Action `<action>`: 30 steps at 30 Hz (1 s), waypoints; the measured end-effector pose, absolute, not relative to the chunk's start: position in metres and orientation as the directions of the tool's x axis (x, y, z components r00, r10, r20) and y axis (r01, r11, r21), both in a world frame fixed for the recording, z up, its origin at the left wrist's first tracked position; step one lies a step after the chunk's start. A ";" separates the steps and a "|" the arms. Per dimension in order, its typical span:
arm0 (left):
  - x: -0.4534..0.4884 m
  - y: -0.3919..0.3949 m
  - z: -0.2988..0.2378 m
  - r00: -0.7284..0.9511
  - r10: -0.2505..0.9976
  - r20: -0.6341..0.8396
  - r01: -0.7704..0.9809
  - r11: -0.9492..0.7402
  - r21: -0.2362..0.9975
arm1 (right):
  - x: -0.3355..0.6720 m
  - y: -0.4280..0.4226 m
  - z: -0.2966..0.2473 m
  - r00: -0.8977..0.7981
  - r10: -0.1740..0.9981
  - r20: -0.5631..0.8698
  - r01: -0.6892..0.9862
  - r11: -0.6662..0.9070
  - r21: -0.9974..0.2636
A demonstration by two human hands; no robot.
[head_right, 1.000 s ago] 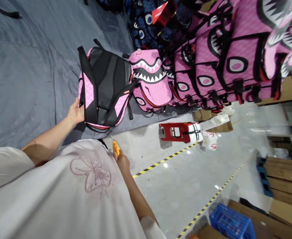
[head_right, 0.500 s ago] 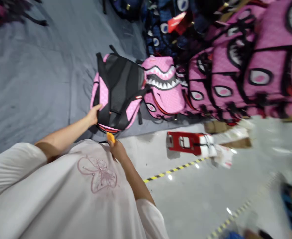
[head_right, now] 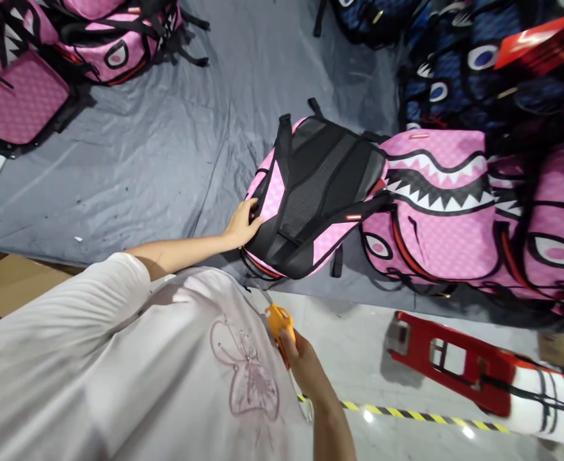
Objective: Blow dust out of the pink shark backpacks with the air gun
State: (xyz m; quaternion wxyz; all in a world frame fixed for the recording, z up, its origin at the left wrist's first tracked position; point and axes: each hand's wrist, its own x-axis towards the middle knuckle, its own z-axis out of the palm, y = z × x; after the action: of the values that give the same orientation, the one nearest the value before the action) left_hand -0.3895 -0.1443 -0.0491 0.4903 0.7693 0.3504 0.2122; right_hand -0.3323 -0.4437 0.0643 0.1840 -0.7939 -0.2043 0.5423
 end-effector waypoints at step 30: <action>-0.324 -0.155 0.017 0.956 0.291 -0.028 0.259 -0.801 0.540 | -0.333 -0.488 0.020 0.566 0.334 -0.754 -0.202 -0.831 -0.519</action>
State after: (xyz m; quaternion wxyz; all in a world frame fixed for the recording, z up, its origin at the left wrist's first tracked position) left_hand -0.3240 -0.1555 0.0172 0.2805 0.9484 0.1449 0.0282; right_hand -0.3330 -0.4883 0.0203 0.2883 -0.8366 -0.0395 0.4642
